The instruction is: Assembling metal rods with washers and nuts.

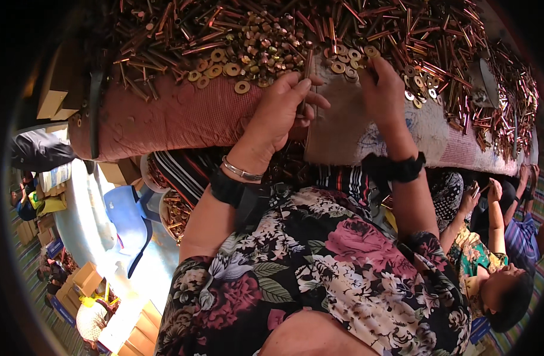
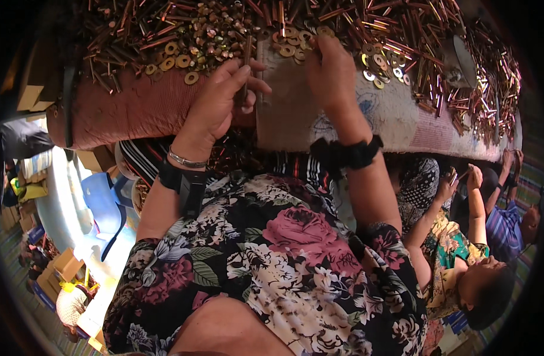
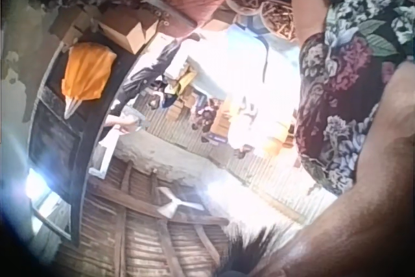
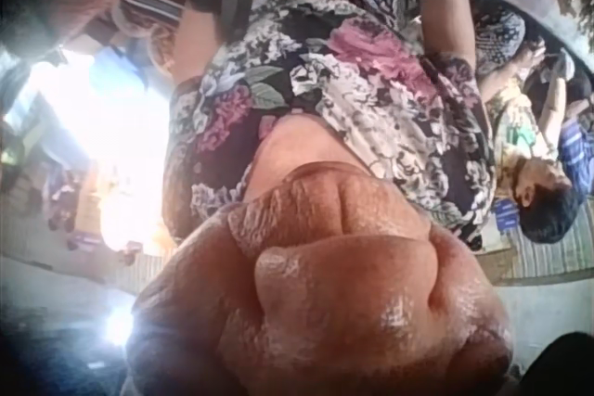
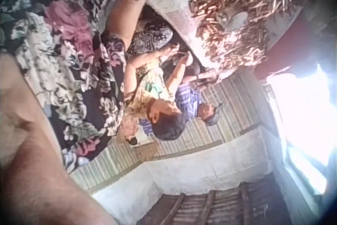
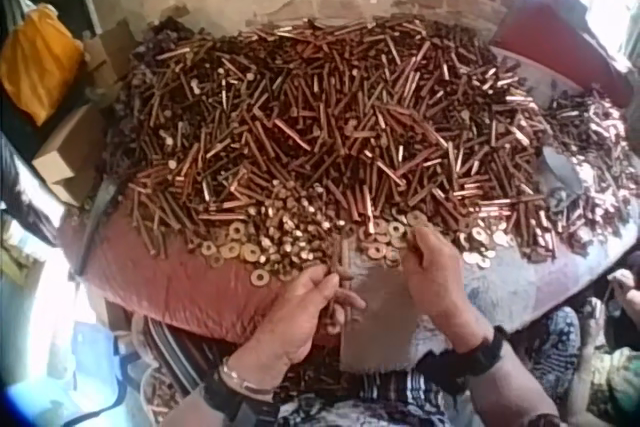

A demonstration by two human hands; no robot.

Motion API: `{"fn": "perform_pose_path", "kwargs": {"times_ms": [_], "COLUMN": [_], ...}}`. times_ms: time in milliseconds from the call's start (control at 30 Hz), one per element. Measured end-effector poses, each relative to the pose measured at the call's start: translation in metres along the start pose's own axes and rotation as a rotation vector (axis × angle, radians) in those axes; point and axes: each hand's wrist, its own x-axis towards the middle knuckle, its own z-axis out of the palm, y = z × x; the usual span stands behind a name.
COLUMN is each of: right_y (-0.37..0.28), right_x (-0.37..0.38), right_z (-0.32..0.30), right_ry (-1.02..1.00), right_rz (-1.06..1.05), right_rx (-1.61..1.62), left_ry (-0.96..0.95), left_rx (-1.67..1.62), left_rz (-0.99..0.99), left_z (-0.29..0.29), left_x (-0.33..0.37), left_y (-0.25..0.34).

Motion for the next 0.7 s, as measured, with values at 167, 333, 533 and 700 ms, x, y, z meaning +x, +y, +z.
{"fn": "perform_pose_path", "kwargs": {"times_ms": [167, 333, 533, 700], "right_y": [0.011, 0.027, 0.026, 0.030], "right_x": [0.014, 0.021, 0.018, 0.012], "right_z": [0.003, 0.001, -0.003, -0.009], "right_ry": [-0.076, -0.117, -0.268, -0.256], "right_rz": [-0.197, -0.170, -0.065, 0.147], "right_rx": [-0.261, -0.251, -0.138, 0.037], "left_ry": [-0.080, -0.101, -0.089, -0.103], "left_rx": [-0.057, -0.060, -0.050, -0.046], "left_rz": [-0.002, -0.071, -0.069, -0.074], "left_z": [-0.001, -0.002, -0.003, 0.000], "left_x": [-0.001, 0.001, 0.000, 0.005], "left_y": [-0.008, -0.014, -0.016, -0.020]}}
